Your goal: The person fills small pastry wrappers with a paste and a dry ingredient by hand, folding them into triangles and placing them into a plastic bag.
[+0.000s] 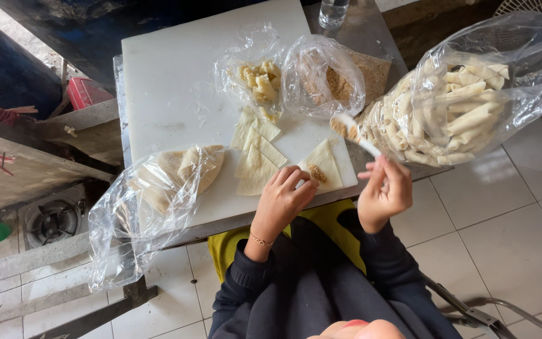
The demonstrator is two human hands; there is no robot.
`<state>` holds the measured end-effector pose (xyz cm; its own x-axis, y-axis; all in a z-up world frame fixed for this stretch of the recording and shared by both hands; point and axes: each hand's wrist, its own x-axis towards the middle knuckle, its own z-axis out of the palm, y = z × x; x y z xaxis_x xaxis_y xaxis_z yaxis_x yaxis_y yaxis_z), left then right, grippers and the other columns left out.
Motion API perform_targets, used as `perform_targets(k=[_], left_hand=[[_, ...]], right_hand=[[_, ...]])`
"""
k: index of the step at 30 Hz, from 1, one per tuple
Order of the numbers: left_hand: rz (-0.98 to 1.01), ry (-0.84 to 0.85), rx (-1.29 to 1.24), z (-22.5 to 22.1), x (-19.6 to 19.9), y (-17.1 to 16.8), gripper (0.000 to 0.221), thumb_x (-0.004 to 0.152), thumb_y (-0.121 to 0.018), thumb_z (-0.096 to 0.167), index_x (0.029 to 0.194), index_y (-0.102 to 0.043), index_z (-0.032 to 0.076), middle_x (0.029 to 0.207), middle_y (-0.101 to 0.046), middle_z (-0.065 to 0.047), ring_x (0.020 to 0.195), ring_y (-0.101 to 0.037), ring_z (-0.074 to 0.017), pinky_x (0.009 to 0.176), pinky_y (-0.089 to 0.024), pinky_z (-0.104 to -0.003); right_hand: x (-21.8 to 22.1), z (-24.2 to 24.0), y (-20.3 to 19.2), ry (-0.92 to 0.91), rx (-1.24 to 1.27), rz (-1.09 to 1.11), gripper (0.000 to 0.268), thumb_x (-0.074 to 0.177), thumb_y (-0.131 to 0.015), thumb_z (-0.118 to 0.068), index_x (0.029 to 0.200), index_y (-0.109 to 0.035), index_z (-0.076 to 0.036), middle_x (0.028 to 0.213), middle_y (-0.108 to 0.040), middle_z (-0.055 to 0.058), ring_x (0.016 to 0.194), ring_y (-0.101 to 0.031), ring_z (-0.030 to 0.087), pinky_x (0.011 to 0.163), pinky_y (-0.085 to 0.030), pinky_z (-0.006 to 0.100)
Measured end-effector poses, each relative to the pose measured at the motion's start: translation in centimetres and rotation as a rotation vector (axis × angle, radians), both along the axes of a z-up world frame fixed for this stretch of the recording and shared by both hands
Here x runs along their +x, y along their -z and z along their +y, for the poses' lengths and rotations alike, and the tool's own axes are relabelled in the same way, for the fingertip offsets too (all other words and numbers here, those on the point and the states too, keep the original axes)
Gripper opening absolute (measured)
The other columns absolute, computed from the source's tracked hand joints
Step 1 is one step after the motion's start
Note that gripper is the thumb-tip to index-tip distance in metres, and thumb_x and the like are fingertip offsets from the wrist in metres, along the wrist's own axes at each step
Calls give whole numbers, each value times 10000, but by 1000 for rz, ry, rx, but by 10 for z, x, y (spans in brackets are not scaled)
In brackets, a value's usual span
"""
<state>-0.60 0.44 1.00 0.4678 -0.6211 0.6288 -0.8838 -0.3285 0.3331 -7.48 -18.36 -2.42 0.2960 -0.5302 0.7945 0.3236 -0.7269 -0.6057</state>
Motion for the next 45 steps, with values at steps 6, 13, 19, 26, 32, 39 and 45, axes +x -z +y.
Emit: perform_targets(k=[6, 13, 19, 26, 32, 39, 45], left_hand=[[73, 17, -3, 0, -2, -7, 166, 866, -753, 84, 1002, -669, 128, 1092, -621, -11, 1112, -632, -231, 906, -542, -370], [112, 38, -3, 0, -1, -6, 177, 876, -737, 83, 1034, -661, 109, 1242, -658, -37, 1154, -652, -232, 926, -548, -360], [117, 53, 0, -1, 2, -4, 272, 870, -694, 31, 1133, -643, 74, 1199, -670, -47, 1140, -661, -241, 958, -547, -356], [137, 104, -3, 0, 4, -4, 325, 841, -692, 22, 1160, -640, 60, 1173, -680, -64, 1141, -657, -247, 981, -539, -358], [119, 98, 7, 2, 2, -7, 321, 812, -715, 51, 1126, -648, 67, 1123, -675, -63, 1132, -654, -257, 995, -527, -368], [83, 81, -11, 1, 2, -3, 273, 829, -699, 23, 1095, -650, 61, 1110, -677, -60, 1097, -662, -255, 980, -535, -361], [128, 91, -29, 2, 1, -4, 243, 826, -691, 15, 1066, -659, 44, 1096, -682, -76, 1037, -661, -263, 946, -537, -364]], right_hand=[[58, -15, -37, 231, -342, 267, 188, 1063, -651, 29, 1247, -673, -4, 1183, -670, 97, 1033, -711, 289, 850, -604, 376], [56, -9, -53, 90, -351, 583, 528, 1041, -612, -29, 1557, -513, -72, 1365, -603, 180, 1031, -718, 311, 780, -591, 361], [-1, -5, -47, -49, -106, 590, 295, 1034, -653, -57, 1326, -617, -87, 1314, -625, 153, 825, -689, 236, 641, -544, 331], [-52, 28, -22, -43, -154, 775, 219, 944, -712, -46, 1160, -712, -82, 1046, -687, 68, 815, -711, 249, 675, -549, 354], [-41, 35, -19, -68, -204, 618, 305, 927, -724, -1, 1221, -713, -80, 1131, -660, 87, 983, -681, 293, 816, -553, 382], [-34, 33, -23, -111, -305, 570, 312, 893, -733, 35, 1189, -734, -63, 1156, -720, 76, 961, -662, 282, 839, -551, 381], [-27, 31, -29, -154, -358, 574, 325, 871, -743, 33, 1184, -742, -55, 1145, -736, 67, 958, -644, 275, 852, -550, 364]])
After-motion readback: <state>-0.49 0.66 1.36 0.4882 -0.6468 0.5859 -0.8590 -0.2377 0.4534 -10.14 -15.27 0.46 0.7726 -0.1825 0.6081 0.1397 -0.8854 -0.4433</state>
